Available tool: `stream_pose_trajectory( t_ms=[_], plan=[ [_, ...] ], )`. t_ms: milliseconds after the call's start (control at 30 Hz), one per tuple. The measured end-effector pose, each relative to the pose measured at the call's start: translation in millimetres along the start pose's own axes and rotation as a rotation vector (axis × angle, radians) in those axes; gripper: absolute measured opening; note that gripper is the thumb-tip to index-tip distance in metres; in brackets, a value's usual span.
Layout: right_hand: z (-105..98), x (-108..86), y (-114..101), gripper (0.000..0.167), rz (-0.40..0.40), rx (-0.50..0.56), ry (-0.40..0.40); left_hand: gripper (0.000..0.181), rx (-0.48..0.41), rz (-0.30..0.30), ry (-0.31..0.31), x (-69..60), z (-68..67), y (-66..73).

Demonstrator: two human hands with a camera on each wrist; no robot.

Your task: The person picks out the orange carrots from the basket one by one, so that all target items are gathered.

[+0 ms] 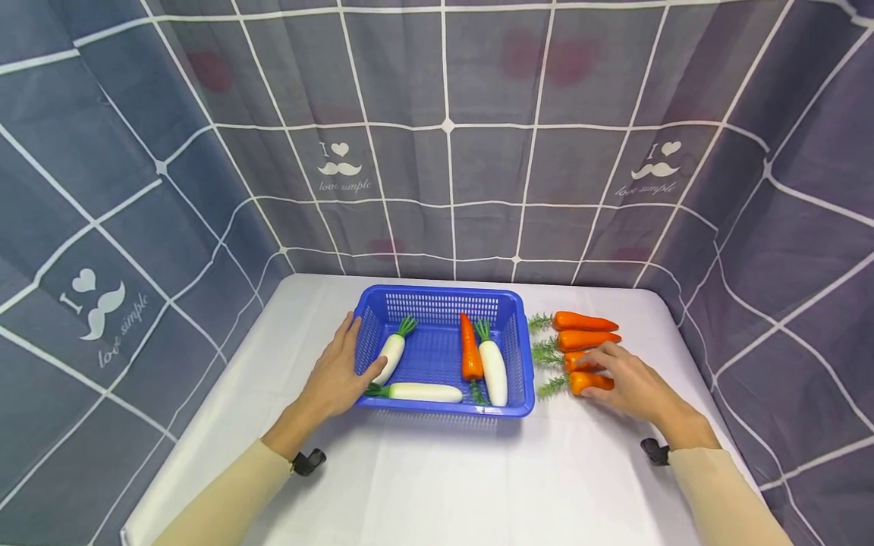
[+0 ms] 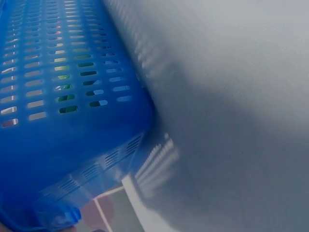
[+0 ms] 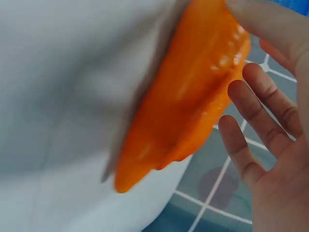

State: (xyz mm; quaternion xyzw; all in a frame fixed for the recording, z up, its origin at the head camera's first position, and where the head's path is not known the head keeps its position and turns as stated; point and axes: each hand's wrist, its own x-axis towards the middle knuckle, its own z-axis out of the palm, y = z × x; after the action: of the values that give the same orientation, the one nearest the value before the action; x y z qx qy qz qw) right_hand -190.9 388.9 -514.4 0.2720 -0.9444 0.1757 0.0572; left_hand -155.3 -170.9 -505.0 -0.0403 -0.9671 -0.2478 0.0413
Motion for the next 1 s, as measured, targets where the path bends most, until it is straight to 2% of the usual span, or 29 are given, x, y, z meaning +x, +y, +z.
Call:
stream_pose_trajectory(
  t_ms=[67,200,500,767,1000],
  plan=[
    [-4,3.1,-3,0.050,-0.019,-0.008,0.018,0.110,-0.007,-0.002,-0.005,-0.3,0.6,0.7],
    [-12,16.3,-14,0.049,-0.011,0.010,-0.019,0.110,-0.004,-0.009,-0.006,-0.2,1.7,1.1],
    [-20,61.8,-46,0.040,-0.096,0.016,-0.021,0.110,-0.001,-0.006,0.001,-0.1,0.3,0.2],
    [-29,110.9,-84,0.043,-0.160,-0.014,-0.103,0.110,-0.005,-0.007,-0.006,-1.0,-2.3,1.0],
    [-20,144.5,-110,0.048,-0.274,-0.084,-0.192,0.110,-0.003,-0.008,-0.009,-1.0,-1.0,0.3]
  ],
)
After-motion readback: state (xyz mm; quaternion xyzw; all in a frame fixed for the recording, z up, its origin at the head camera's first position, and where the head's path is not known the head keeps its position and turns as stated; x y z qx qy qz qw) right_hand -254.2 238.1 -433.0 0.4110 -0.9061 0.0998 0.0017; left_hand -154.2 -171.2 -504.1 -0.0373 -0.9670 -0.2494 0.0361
